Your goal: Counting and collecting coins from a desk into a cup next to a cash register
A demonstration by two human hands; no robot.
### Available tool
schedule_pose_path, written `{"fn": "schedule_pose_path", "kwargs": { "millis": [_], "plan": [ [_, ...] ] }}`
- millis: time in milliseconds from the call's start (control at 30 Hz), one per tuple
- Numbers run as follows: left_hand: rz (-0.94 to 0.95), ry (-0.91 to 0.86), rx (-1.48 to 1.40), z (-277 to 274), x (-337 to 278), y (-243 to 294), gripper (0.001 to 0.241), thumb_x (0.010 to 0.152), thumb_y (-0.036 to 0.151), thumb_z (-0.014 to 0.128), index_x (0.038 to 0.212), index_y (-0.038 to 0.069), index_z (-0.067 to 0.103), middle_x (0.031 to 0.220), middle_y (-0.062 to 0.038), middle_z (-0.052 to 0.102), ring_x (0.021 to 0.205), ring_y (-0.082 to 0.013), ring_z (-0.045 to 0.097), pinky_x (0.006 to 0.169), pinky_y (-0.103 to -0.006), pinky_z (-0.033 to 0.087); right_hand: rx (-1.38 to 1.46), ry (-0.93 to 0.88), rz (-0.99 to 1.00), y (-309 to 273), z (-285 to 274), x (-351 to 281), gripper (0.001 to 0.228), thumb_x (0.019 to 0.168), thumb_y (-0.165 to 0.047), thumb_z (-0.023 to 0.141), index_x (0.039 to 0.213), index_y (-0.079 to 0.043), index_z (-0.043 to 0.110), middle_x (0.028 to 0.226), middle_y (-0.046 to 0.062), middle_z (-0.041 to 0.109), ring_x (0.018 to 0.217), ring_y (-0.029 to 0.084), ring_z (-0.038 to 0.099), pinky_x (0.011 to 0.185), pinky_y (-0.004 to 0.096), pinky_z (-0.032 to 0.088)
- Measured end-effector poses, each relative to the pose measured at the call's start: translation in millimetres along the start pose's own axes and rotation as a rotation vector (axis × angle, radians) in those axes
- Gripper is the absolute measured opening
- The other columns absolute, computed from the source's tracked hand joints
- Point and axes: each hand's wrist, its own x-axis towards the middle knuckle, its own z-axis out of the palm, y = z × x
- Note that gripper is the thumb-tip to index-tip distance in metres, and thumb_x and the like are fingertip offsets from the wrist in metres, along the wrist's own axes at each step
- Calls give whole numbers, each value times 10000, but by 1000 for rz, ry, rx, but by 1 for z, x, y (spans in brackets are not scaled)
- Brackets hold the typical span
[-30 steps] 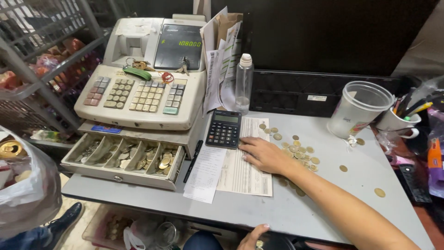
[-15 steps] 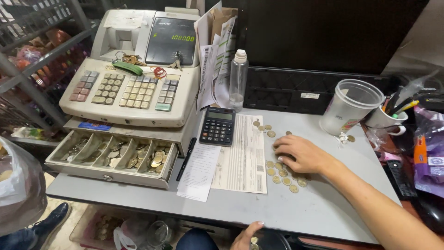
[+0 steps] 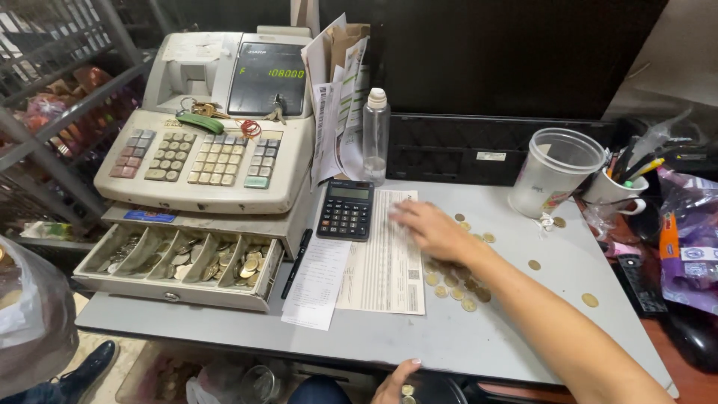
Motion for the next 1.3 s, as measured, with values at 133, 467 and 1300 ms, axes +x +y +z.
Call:
{"fn": "schedule_pose_path", "kwargs": {
  "millis": [133, 467, 1300],
  "plan": [
    [127, 19, -44, 10, 1, -17, 505, 799, 423, 664, 1291, 536, 637, 1187, 81, 812, 1124, -138, 787, 916, -203, 574, 19, -144, 117, 41, -2, -4, 500, 968, -97, 471, 1464, -84, 536, 1590, 134, 447, 1506, 353, 337, 1234, 489, 269],
    [12, -193, -55, -10, 2, -10, 663, 708, 532, 768, 1337, 570, 563, 1325, 117, 727, 1244, -134, 719, 1017, -222, 520, -54, -100, 203, 9, -38, -85, 418, 940, -127, 526, 1334, -114, 666, 1472, 38, 601, 1365, 235, 518, 1138, 471, 369],
    [68, -107, -45, -11, 0, -9, 737, 657, 582, 796, 1357, 502, 580, 1360, 113, 729, 1201, -120, 761, 984, -215, 552, 78, -322, -105, -67, -24, -76, 563, 1063, -395, 392, 1526, -78, 445, 1638, 145, 367, 1517, 375, 294, 1164, 662, 196]
  ]
}}
